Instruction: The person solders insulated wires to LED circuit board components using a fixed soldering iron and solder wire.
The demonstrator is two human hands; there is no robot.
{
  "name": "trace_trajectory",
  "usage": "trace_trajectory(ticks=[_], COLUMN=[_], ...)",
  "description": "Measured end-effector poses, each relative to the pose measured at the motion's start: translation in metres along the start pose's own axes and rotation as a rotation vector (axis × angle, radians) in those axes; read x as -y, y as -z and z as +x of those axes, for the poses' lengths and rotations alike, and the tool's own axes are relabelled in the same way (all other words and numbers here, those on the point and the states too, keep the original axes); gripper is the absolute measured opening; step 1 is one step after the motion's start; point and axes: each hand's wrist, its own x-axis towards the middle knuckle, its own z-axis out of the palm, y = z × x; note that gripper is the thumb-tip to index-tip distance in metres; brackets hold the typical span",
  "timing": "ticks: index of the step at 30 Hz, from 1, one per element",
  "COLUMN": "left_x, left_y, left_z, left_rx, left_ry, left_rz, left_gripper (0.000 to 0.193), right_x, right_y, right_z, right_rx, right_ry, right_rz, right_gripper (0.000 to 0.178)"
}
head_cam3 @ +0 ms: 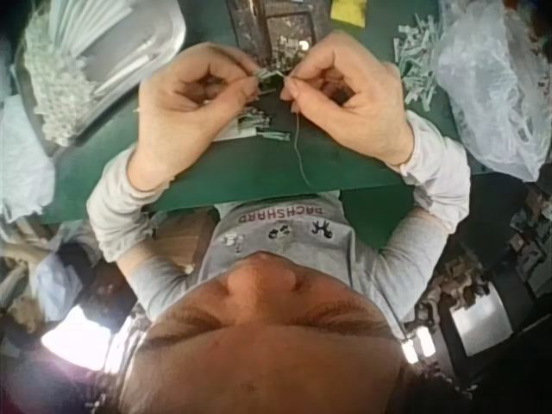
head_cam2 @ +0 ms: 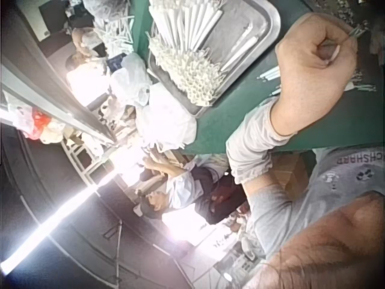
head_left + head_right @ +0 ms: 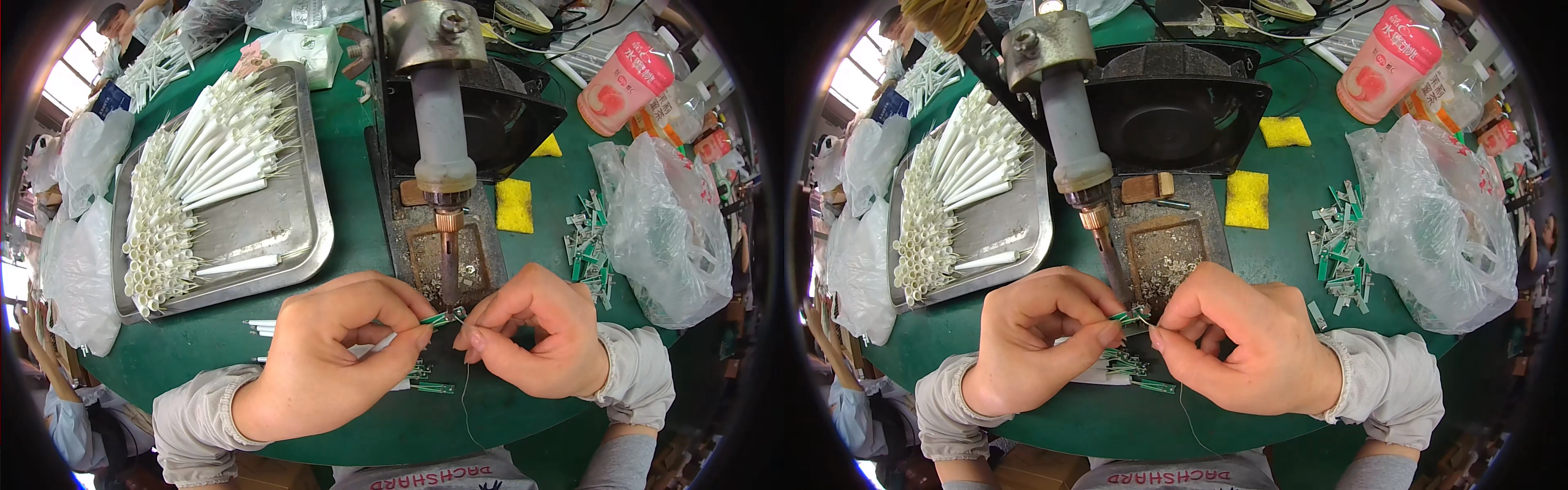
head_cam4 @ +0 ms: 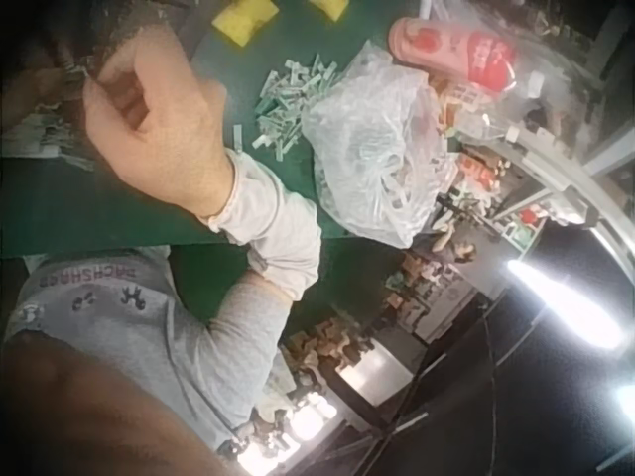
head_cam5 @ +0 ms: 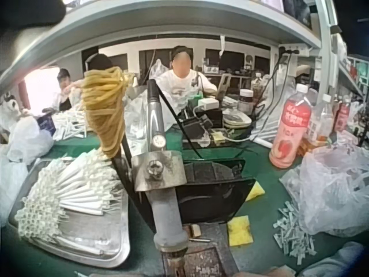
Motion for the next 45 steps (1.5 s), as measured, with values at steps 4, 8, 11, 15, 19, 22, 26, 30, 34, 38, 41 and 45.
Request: trace_trajectory(ticks=[4,8,11,15,19,22,26,30,34,38,41,45], left_x=[0.001,-0.003,-0.002,-0.001,-0.002,-0.003,-0.003,0.001,0.002,0.0,0.003,0.009], left_y=[0.0,0.0,0.003,0.005,0.004,0.005,0.009,0.016,0.014,0.013,0.017,0.021], left_z=[0.0,-0.002,-0.001,0.002,0.003,0.003,0.005,0.004,0.0,-0.003,-0.006,-0.01], left_rx=[0.002,-0.003,-0.005,-0.01,0.017,0.017,0.025,0.013,0.019,0.024,0.043,0.045], left_ry=[-0.011,-0.004,0.068,0.182,0.163,0.165,0.247,0.325,0.267,0.173,0.111,0.013], left_rz=[-0.017,-0.042,-0.105,-0.275,-0.287,-0.312,-0.387,-0.413,-0.346,-0.142,-0.038,0.105], left_gripper=[0.004,0.005,0.005,0.006,0.006,0.006,0.006,0.006,0.006,0.006,0.006,0.006], right_x=[-0.003,-0.002,0.002,-0.004,-0.006,-0.003,-0.006,-0.003,0.008,0.013,0.013,0.021], right_y=[-0.002,0.001,0.011,0.002,-0.002,0.008,0.006,0.003,0.011,0.015,0.02,0.044], right_z=[0.0,0.001,0.004,0.002,0.001,0.005,0.004,0.001,0.003,-0.003,-0.009,-0.007], right_rx=[-0.017,-0.004,0.204,0.112,0.011,0.216,0.225,0.122,0.32,0.481,0.602,0.414], right_ry=[0.044,0.052,0.046,0.013,-0.03,0.037,0.041,-0.08,-0.199,-0.109,0.038,0.144], right_rz=[0.007,0.001,-0.07,0.025,0.108,-0.011,0.003,0.11,0.011,-0.152,-0.242,-0.733], right_gripper=[0.013,0.013,0.016,0.013,0.011,0.015,0.014,0.009,0.013,0.015,0.018,0.016])
